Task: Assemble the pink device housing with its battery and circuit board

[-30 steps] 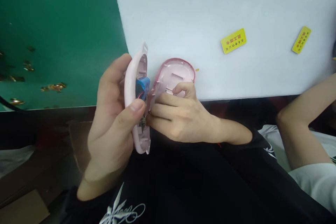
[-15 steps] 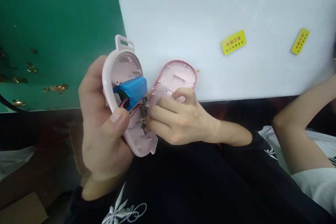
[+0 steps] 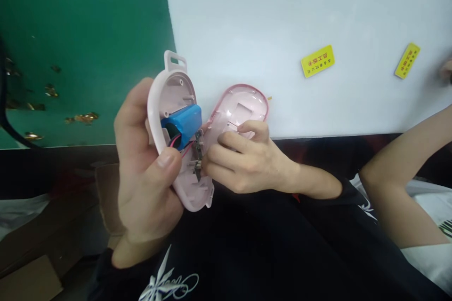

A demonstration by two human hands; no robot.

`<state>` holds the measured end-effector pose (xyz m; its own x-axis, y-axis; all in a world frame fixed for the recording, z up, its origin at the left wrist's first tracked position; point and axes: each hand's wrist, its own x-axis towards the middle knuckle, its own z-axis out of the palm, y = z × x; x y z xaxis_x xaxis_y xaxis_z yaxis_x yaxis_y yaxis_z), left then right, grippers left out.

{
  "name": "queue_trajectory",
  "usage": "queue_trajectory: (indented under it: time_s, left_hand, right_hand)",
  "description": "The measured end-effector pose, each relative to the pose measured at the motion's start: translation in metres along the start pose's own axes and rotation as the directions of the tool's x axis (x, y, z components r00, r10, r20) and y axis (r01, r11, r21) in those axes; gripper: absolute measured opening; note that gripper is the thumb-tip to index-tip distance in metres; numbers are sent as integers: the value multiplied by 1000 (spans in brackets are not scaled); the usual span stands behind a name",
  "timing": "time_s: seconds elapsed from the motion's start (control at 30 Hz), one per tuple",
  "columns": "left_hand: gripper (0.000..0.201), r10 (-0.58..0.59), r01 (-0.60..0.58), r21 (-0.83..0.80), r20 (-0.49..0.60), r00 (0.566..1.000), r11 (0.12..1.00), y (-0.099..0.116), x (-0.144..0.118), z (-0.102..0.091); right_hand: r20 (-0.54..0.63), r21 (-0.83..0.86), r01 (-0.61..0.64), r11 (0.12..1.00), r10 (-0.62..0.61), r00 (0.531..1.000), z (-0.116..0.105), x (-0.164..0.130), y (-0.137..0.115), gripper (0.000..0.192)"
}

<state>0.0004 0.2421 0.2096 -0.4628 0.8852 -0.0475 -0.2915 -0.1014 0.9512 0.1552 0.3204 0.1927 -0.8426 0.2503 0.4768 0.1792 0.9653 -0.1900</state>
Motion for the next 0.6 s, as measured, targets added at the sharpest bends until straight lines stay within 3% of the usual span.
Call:
queue_trajectory:
  time_s: [0.13, 0.23, 0.33, 0.43, 0.5, 0.6]
  left_hand:
    - [50, 15, -15, 0, 10, 1000, 1000, 0, -1, 0]
    - [47, -91, 92, 89, -5, 996, 992, 8, -3, 2]
    - [45, -163, 164, 141, -19, 986, 976, 13, -4, 5]
    - [47, -107, 109, 98, -27, 994, 989, 11, -3, 6]
    - [46, -65, 69, 77, -50, 997, 995, 7, -2, 4]
    - [46, -115, 116, 35, -32, 993, 993, -2, -2, -4]
  right_hand:
    - [20, 33, 13, 999, -14, 1000, 0, 0, 1, 22]
    - [51, 57, 16, 998, -19, 999, 4, -1, 3, 21]
    - [-1, 51, -11, 999, 11, 1000, 9, 0, 3, 20]
    - [-78, 59, -63, 996, 68, 995, 11, 3, 2, 24]
    - [-65, 85, -74, 994, 80, 995, 10, 7, 3, 25]
    - [-32, 104, -75, 992, 79, 996, 11, 10, 7, 26]
